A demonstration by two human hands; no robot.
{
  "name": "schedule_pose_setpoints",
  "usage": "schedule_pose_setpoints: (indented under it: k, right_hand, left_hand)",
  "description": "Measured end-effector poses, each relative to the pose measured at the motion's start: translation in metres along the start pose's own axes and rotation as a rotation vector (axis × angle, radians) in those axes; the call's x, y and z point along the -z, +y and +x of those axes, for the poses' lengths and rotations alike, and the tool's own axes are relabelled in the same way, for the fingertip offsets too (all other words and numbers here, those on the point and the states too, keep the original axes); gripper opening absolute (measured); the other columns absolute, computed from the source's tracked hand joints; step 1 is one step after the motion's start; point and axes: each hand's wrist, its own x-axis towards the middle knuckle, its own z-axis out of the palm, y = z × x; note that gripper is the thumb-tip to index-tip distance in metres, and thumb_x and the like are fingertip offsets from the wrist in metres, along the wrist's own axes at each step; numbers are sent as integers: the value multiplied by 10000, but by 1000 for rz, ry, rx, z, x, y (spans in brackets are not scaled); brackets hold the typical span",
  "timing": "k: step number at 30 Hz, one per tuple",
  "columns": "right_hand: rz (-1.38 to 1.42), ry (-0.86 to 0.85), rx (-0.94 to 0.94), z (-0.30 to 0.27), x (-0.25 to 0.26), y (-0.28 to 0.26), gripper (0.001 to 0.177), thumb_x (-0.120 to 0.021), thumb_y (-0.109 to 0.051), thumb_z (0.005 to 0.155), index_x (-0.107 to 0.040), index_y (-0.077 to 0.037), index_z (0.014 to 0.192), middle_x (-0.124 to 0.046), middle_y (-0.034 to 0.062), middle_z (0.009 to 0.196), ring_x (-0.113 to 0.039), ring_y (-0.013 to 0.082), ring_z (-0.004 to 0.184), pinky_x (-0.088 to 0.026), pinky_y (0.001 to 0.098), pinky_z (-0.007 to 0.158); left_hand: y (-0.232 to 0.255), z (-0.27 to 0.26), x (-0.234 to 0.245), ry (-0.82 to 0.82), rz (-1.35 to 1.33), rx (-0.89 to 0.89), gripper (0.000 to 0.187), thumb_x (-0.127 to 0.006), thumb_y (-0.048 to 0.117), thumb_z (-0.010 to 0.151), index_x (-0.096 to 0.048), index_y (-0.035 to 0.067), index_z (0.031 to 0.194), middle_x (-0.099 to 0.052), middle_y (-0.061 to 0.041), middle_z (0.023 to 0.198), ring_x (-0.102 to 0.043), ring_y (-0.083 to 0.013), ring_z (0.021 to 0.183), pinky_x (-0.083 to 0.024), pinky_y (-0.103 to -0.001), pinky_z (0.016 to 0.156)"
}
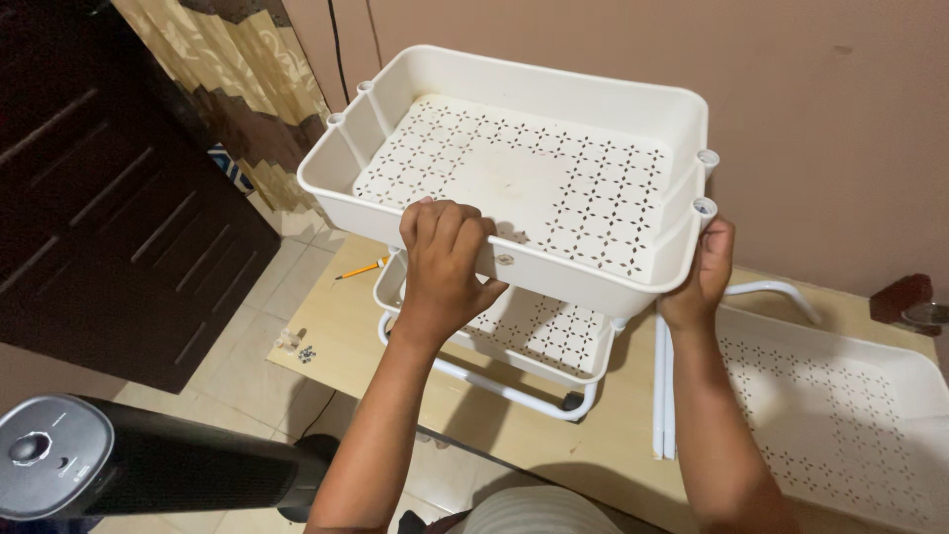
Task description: The person assembles a white plastic three-tier storage cart on a table. They use a screwdriver to tighten screws into the frame, attach the perforated trays, and install the handle. The cart is flipped and adjusted to ensure stability.
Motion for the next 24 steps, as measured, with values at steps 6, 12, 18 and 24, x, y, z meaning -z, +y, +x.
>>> schedule_pose_setpoints:
  k: [6, 12, 18, 24]
  right_hand:
    - [-171, 126, 133, -8, -15, 3, 165, -598, -152, 1142, -476, -53, 1195, -612, 93, 1354, -615, 137, 1194, -537, 331, 1089]
    - [-189, 252, 119, -13, -25, 4, 126, -598, -123, 1130, -526, -36, 1186, -659, 63, 1174, -658, 110, 1018, -588, 289, 929]
    - [69, 165, 34, -9, -16, 0, 191, -550, -182, 1145, -549, -24, 1252, -657, 85, 1236, -648, 129, 1067, -566, 303, 980]
    - [257, -36, -210, -10, -2, -14, 529, -426, -325, 1084, -435, 2, 1499, -592, 105, 1430, -610, 187, 1300, -493, 333, 1122]
  left_hand:
    - [0, -3, -1, 6, 8, -12, 582, -924, 193, 646, -580, 79, 1101, -554, -91, 1102, -517, -321, 1128, -330, -551, 1113]
    - [-2, -8, -4, 28, 16, 6, 591, -921, 200, 597, -573, 93, 1063, -561, -78, 1083, -521, -324, 1116, -325, -565, 1107]
    - [-2, -7, -4, 11, 8, -22, 605, -928, 206, 571, -581, 102, 1055, -569, -70, 1063, -530, -309, 1085, -338, -543, 1062]
    - [-2, -4, -3, 16, -11, -17, 583, -915, 201, 574, -590, 99, 1047, -577, -70, 1059, -526, -310, 1085, -342, -524, 1054]
